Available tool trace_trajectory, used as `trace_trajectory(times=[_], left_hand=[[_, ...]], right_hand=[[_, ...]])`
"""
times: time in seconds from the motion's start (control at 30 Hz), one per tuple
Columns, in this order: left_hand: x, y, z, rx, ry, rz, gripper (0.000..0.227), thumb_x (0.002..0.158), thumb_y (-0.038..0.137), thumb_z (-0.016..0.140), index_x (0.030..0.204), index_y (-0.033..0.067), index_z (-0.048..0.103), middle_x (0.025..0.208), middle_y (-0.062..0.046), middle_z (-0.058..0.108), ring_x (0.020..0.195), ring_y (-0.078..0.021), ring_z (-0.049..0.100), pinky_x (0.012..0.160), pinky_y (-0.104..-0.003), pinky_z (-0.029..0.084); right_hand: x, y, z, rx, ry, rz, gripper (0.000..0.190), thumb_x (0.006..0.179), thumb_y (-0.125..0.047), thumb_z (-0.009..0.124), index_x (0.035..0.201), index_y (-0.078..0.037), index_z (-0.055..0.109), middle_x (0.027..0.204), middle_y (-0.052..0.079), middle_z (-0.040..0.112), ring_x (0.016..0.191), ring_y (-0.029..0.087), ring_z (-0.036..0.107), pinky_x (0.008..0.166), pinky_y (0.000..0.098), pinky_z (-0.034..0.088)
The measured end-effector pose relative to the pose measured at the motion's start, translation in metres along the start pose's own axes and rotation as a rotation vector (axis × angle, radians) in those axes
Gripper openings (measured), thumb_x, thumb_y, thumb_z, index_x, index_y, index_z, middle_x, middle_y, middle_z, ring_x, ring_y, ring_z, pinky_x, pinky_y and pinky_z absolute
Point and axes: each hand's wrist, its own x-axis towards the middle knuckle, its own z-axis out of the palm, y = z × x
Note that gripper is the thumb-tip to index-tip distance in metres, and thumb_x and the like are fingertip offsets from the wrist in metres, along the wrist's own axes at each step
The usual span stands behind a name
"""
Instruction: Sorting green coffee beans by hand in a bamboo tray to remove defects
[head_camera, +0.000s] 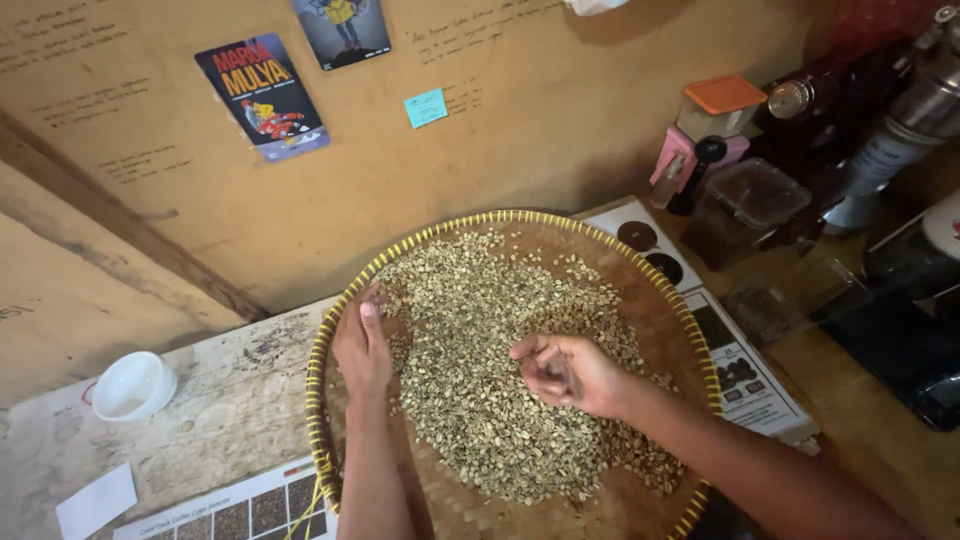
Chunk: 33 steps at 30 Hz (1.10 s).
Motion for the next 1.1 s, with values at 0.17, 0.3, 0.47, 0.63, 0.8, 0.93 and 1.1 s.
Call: trace_trajectory(times=[0.17,0.3,0.47,0.63,0.8,0.93,1.1], left_hand=[[0.001,0.017,-0.002,-0.057,0.001,-0.097,0.044,0.113,0.031,0.032,0.129,0.0115,0.068,0.109,-0.019,0.072,0.098,-0.0400,0.069,0.092,-0.051,0.050],[0.001,0.005,0.001,-0.014,0.003,-0.057,0.042,0.114,0.026,0.032,0.131,0.0139,0.068,0.107,-0.015,0.074,0.095,-0.0382,0.069,0.089,-0.049,0.052],[0.000,0.010,0.000,-0.010,-0.020,-0.067,0.045,0.115,0.029,0.028,0.133,0.0136,0.067,0.107,-0.014,0.075,0.092,-0.0345,0.070,0.086,-0.047,0.053],[0.002,0.029,-0.004,-0.024,-0.045,-0.127,0.063,0.111,0.048,0.023,0.136,0.0063,0.063,0.108,-0.015,0.074,0.093,-0.0282,0.070,0.079,-0.045,0.056],[0.001,0.031,-0.005,-0.033,-0.022,-0.082,0.060,0.113,0.045,0.025,0.132,0.0037,0.064,0.106,-0.015,0.074,0.099,-0.0285,0.070,0.087,-0.044,0.053],[-0.002,0.012,0.000,-0.038,0.000,-0.063,0.053,0.113,0.038,0.028,0.131,0.0033,0.065,0.104,-0.014,0.074,0.097,-0.0268,0.070,0.085,-0.040,0.052],[-0.001,0.009,0.000,-0.061,0.029,-0.061,0.059,0.110,0.046,0.029,0.128,0.0039,0.066,0.106,-0.015,0.075,0.107,-0.0302,0.069,0.098,-0.044,0.048]], right_hand=[[-0.026,-0.012,-0.022,0.010,0.145,-0.019,0.023,0.089,-0.021,0.053,0.101,-0.008,0.067,0.050,0.004,0.038,0.038,0.009,0.023,0.032,0.0195,0.022],[-0.077,-0.065,-0.032,-0.191,0.576,-0.152,0.029,0.087,-0.029,0.061,0.093,-0.004,0.076,0.064,0.003,0.051,0.047,0.008,0.030,0.038,0.0221,0.025],[-0.144,-0.153,-0.117,-0.968,1.092,-0.336,0.023,0.090,-0.042,0.063,0.093,-0.027,0.081,0.051,0.008,0.053,0.047,0.019,0.048,0.048,0.0317,0.038],[-0.185,-0.197,-0.148,-1.485,0.820,-0.164,0.043,0.110,-0.025,0.035,0.122,-0.009,0.074,0.087,0.008,0.077,0.081,0.021,0.071,0.081,0.0342,0.050],[-0.196,-0.198,-0.058,-1.499,1.030,-0.191,0.038,0.104,-0.020,0.045,0.129,-0.010,0.071,0.125,0.009,0.075,0.115,0.024,0.069,0.098,0.0357,0.048],[-0.161,-0.139,-0.049,-1.721,0.904,-0.574,0.024,0.104,-0.022,0.059,0.121,-0.013,0.072,0.105,0.002,0.079,0.086,0.021,0.074,0.083,0.0374,0.055],[-0.108,-0.038,0.036,-1.678,0.163,-0.555,0.023,0.098,-0.024,0.057,0.110,-0.013,0.073,0.107,0.004,0.075,0.102,0.021,0.069,0.085,0.0365,0.053]])
